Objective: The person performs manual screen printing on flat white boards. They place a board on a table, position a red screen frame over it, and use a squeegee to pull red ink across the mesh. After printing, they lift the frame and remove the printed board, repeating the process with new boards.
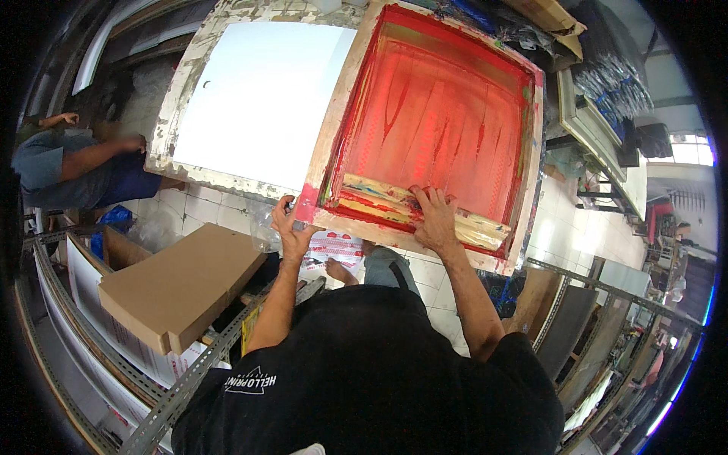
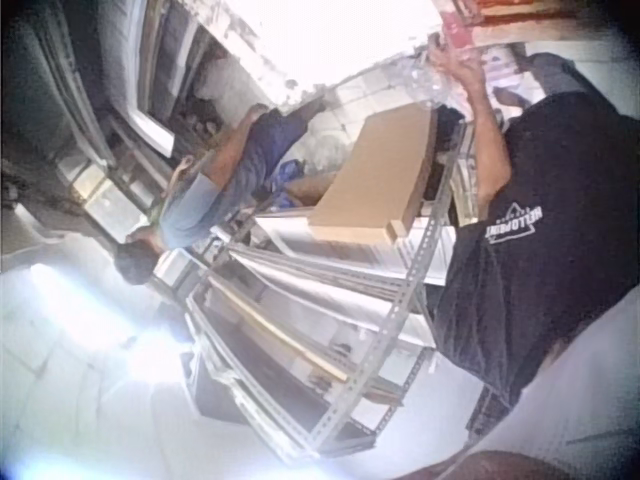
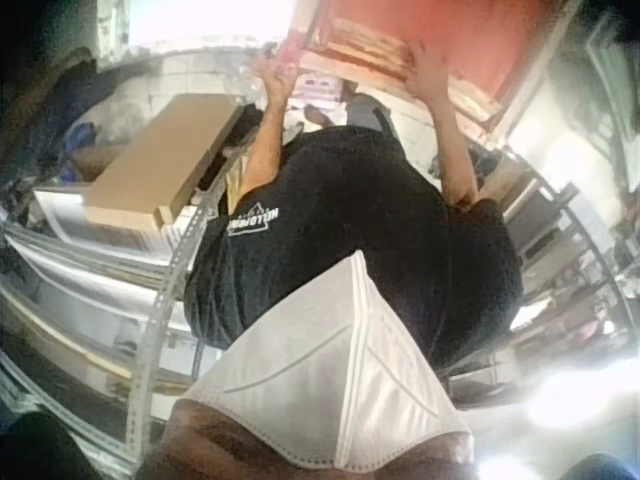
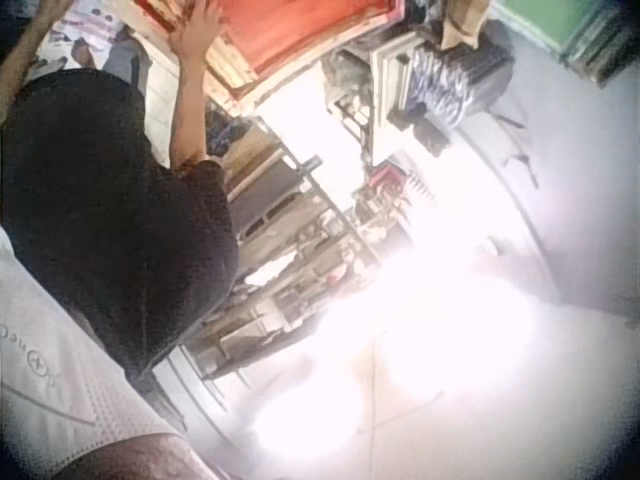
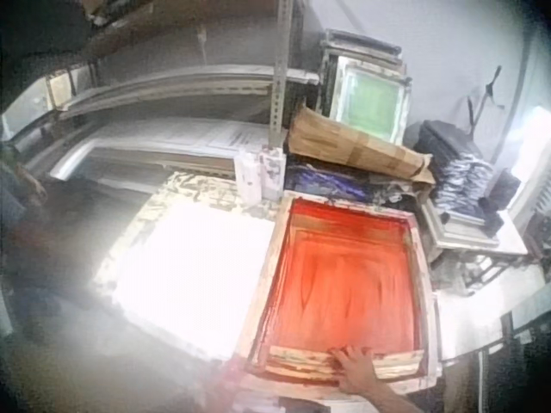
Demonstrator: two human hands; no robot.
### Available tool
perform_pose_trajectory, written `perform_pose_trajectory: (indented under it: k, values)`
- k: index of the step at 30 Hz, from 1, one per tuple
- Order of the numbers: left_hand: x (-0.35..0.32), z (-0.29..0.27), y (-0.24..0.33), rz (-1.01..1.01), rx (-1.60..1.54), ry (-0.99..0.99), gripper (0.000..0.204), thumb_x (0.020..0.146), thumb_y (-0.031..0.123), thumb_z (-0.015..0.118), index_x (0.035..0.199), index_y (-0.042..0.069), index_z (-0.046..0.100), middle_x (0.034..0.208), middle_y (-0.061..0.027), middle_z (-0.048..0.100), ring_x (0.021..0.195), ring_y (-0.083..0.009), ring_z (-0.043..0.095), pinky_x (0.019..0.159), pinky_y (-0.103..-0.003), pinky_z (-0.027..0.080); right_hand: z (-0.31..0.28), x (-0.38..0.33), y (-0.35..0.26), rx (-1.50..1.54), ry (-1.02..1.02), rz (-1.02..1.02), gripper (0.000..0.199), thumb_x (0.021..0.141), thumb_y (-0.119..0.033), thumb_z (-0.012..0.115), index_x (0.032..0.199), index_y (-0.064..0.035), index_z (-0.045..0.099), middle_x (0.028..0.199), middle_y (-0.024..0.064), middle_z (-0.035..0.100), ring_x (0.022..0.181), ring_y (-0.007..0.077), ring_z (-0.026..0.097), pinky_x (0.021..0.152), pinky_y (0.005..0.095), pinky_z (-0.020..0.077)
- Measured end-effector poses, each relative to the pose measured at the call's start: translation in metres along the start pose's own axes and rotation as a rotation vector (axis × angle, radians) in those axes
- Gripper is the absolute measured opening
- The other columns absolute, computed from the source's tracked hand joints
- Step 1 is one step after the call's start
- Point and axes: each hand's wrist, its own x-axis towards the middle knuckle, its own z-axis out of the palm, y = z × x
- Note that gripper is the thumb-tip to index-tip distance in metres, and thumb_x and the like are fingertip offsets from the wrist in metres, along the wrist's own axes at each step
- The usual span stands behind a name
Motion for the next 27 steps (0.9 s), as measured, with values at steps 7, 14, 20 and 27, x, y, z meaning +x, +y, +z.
perform_pose_trajectory:
  k: [7,14,20,27]
  values:
    - [0.001,-0.002,0.003,-0.009,-0.028,-0.001,0.079,0.059,0.027,0.088,0.134,0.016,0.065,0.135,-0.0115,0.049,0.122,-0.0308,0.042,0.104,-0.046,0.028,-0.001,0.083,0.035,-0.023,0.211,-0.039,0.071,0.067,-0.011,0.071,0.135,-0.013,0.054,0.115,0.0129,0.054,0.114,0.0325,0.051,0.093,0.0557,0.0343]
    - [-0.001,0.001,0.001,-0.034,-0.019,0.008,0.073,0.062,0.027,0.089,0.131,0.014,0.067,0.134,-0.0125,0.05,0.12,-0.0299,0.043,0.102,-0.043,0.031,-0.016,0.218,0.123,-0.145,0.388,-0.051,0.075,0.066,-0.013,0.071,0.139,-0.0148,0.053,0.122,0.0133,0.055,0.12,0.0338,0.05,0.093,0.0613,0.0368]
    - [-0.003,-0.004,0.001,-0.059,0.018,0.001,0.068,0.064,0.023,0.088,0.128,0.012,0.069,0.133,-0.0134,0.05,0.117,-0.0292,0.044,0.098,-0.041,0.034,-0.029,0.33,0.188,-0.242,0.587,-0.095,0.08,0.065,-0.02,0.073,0.141,-0.0187,0.051,0.128,0.0141,0.056,0.127,0.0349,0.049,0.093,0.0643,0.0372]
    - [-0.003,-0.004,0.006,-0.114,-0.096,0.021,0.064,0.066,0.022,0.088,0.126,0.011,0.07,0.133,-0.0124,0.051,0.12,-0.0285,0.044,0.099,-0.04,0.037,-0.06,0.405,0.237,-0.112,0.391,-0.193,0.07,0.075,-0.025,0.074,0.141,-0.0182,0.052,0.135,0.0191,0.059,0.122,0.0355,0.056,0.096,0.0565,0.0441]
